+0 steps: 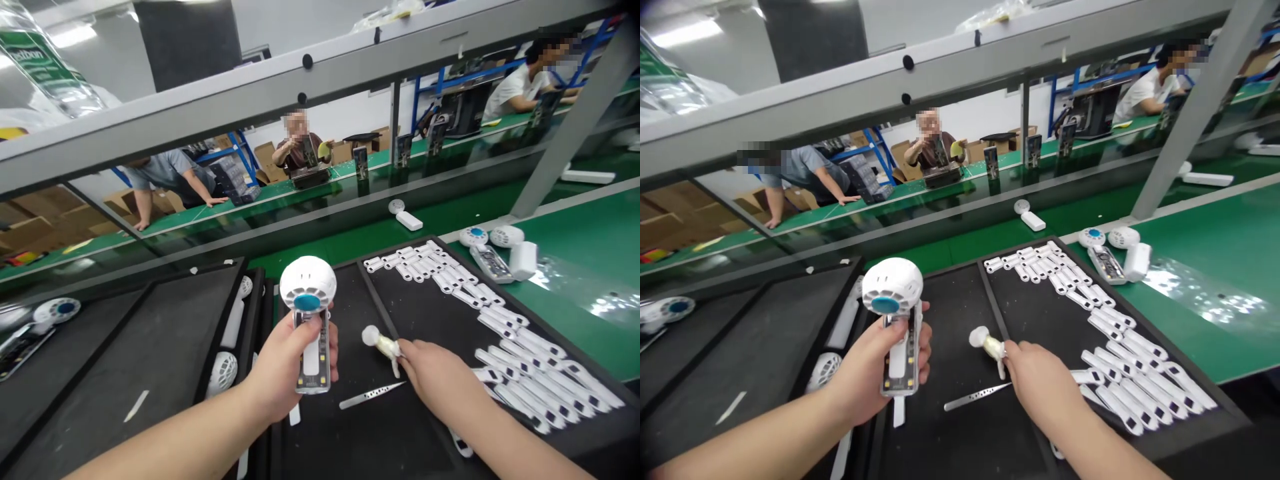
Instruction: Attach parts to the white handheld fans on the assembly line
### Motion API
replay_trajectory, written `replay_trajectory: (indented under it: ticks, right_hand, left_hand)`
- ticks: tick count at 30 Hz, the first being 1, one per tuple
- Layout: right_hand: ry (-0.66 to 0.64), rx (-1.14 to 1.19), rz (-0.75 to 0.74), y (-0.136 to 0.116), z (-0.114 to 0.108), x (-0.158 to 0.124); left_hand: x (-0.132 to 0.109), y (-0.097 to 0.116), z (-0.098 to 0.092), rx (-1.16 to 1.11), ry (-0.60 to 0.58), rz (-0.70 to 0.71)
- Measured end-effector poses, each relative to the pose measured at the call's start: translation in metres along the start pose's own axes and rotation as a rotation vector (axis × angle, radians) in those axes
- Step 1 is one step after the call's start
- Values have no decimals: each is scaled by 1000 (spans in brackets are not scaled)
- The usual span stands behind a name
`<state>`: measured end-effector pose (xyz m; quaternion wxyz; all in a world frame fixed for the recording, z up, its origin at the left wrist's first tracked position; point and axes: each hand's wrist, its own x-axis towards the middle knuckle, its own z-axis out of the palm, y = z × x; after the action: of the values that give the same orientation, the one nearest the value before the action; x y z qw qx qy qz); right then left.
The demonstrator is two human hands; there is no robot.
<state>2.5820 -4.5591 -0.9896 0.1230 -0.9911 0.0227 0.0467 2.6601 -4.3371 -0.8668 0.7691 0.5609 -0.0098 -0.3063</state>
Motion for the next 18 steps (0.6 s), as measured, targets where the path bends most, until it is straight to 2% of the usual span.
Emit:
replay_trajectory:
  ticks: [5,8,10,13,18]
  right_hand:
    - [-17,85,-50,-28,-12,13]
    - [0,171,-125,-40,-18,17]
    - [11,209,-179,-39,-23,19]
    - [102,214,-72,-15,-31,23]
    - [233,76,305,67,-42,13]
  left_hand:
    - [7,7,1,22,154,-47]
    - [19,16,-4,193,268,-89]
    - [35,24,-10,341,368,-120]
    - [70,38,-24,441,515,-139]
    - [118,84,-41,546,575,-74]
